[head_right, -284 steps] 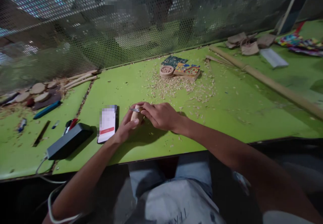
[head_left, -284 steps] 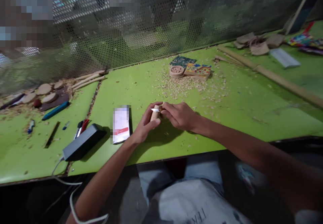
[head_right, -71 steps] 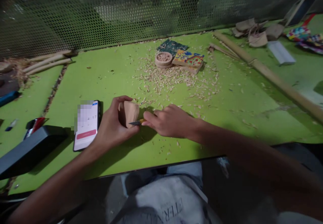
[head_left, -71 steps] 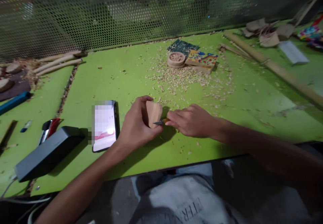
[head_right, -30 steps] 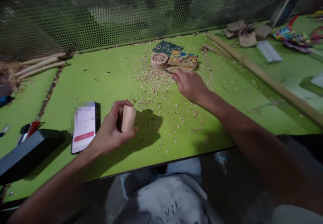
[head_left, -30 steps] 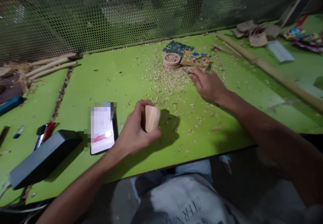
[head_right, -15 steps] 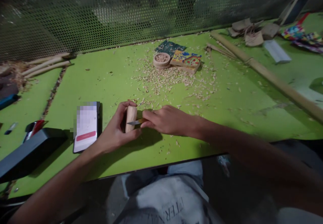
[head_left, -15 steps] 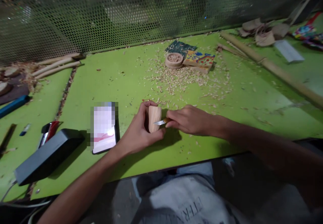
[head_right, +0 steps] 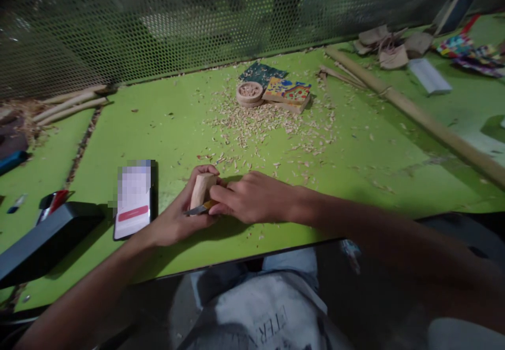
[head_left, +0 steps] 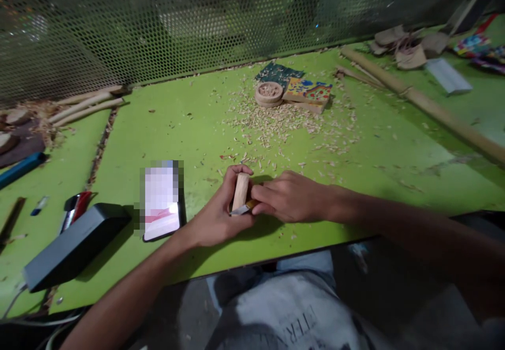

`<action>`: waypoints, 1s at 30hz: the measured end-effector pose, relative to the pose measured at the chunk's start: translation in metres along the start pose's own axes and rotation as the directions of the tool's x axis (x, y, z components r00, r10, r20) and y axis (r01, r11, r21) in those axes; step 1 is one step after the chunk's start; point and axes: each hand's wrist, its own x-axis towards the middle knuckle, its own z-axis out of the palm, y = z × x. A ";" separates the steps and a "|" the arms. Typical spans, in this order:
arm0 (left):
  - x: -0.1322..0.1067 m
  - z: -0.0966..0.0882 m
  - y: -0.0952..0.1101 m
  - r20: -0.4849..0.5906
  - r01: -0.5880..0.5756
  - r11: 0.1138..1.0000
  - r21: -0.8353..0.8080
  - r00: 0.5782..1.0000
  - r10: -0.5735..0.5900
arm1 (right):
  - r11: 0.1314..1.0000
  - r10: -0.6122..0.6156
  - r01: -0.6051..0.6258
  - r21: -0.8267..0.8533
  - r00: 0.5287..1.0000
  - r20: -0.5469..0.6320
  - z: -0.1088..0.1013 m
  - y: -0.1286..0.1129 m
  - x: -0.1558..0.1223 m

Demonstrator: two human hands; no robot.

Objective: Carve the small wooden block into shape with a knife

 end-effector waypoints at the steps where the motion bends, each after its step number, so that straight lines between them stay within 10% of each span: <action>1: 0.000 -0.001 -0.001 0.015 0.001 1.000 -0.012 1.000 -0.001 | 1.000 -0.004 0.004 0.005 1.000 -0.009 0.000 -0.001 0.000; 13: 0.001 -0.004 -0.025 0.087 -0.030 0.992 -0.126 0.995 0.041 | 0.985 0.006 -0.031 -0.170 0.989 -0.146 0.004 -0.010 -0.001; 21: -0.013 0.009 -0.013 0.238 0.045 0.973 -0.228 0.971 0.011 | 0.895 0.438 -0.444 0.045 0.854 -0.281 -0.014 0.050 -0.008; 30: 0.007 -0.004 -0.024 0.087 -0.027 0.960 -0.278 0.995 0.053 | 0.992 0.066 -0.080 -0.094 0.988 -0.142 0.000 -0.008 -0.003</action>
